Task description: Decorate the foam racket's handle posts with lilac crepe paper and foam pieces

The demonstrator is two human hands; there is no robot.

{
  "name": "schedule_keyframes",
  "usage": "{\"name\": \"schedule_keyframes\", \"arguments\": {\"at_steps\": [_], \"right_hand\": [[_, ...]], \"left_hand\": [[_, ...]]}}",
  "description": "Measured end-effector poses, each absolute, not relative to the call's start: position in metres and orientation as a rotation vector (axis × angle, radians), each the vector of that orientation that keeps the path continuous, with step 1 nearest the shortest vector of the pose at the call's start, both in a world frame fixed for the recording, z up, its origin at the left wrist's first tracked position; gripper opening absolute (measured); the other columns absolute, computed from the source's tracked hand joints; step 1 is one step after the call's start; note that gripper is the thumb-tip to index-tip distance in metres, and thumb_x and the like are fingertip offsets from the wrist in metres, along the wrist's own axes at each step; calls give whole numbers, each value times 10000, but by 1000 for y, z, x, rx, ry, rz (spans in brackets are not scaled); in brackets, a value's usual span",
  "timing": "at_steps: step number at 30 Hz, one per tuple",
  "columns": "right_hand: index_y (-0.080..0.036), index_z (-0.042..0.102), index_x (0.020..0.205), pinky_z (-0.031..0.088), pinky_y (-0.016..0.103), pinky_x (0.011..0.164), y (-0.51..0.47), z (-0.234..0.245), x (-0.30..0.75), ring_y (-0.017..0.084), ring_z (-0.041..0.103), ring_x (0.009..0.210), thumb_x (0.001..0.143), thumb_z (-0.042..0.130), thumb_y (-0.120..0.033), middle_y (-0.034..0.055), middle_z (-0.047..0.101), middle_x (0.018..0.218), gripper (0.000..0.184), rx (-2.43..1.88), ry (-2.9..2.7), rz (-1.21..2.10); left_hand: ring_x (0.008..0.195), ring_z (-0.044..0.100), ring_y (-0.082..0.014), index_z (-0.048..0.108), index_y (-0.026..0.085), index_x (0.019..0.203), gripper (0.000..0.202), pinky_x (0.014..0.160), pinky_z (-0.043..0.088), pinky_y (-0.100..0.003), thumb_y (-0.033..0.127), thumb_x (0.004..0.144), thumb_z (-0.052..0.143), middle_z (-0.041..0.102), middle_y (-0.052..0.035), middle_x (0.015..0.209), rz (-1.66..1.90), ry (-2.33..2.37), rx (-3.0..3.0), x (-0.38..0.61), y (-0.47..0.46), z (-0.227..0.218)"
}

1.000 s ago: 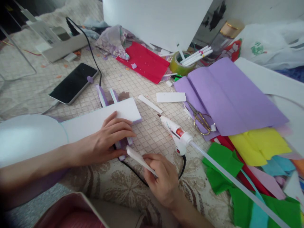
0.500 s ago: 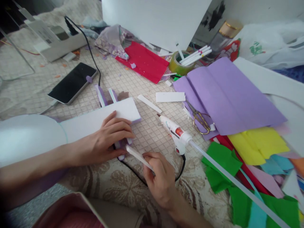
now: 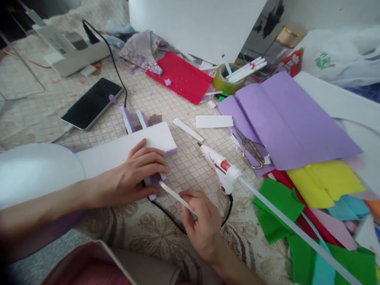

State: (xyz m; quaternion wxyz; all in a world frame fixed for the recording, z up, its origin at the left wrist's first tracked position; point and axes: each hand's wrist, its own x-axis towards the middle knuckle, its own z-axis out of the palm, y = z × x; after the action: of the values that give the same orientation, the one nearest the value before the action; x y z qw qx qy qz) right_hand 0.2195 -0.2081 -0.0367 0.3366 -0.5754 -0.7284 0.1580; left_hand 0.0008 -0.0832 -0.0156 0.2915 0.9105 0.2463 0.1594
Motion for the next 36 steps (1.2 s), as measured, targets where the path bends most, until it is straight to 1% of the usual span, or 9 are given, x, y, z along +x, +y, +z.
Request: {"name": "schedule_keyframes", "arguments": {"at_steps": [7,11,16,26,31,36], "right_hand": [[-239,568,960,601,310,689,-210,-36,220,193,724,814,908,507,-136,51,733,903,131,-1511,-1908,423],[-237,565,963,605,306,687,-213,-36,225,193,723,815,897,537,-144,49,730,897,118,-1549,-1849,386],[-232,565,947,607,298,685,-213,-35,227,186,723,799,891,541,-136,46,726,871,114,-1532,-1852,381],[-241,582,904,610,306,661,-207,-33,221,196,735,777,885,533,-129,46,745,869,124,-1492,-1901,427],[-235,560,921,600,293,674,-209,-35,221,186,726,796,896,536,-141,44,734,871,100,-1552,-1851,378],[-236,561,922,588,279,660,-211,-34,224,175,716,775,890,549,-154,36,725,874,88,-1575,-1824,378]], "left_hand": [[1232,516,-264,573,187,1149,307,1193,109,-568,288,870,654,648,-100,1170,438,660,2434,0,-84,-16],[1227,520,-272,579,184,1137,297,1189,117,-585,286,869,651,645,-103,1162,445,666,2434,1,-84,-17],[1243,510,-266,568,182,1152,309,1195,96,-578,293,876,648,643,-108,1178,438,662,2439,0,-84,-17],[1234,525,-270,579,186,1160,325,1198,111,-576,304,868,660,650,-100,1169,444,662,2432,0,-84,-17],[1245,518,-286,578,171,1156,314,1191,115,-594,299,877,646,648,-119,1177,431,665,2435,1,-84,-15],[1255,512,-295,553,159,1194,359,1184,132,-609,311,881,644,630,-142,1211,425,675,2448,0,-85,-14]]}}
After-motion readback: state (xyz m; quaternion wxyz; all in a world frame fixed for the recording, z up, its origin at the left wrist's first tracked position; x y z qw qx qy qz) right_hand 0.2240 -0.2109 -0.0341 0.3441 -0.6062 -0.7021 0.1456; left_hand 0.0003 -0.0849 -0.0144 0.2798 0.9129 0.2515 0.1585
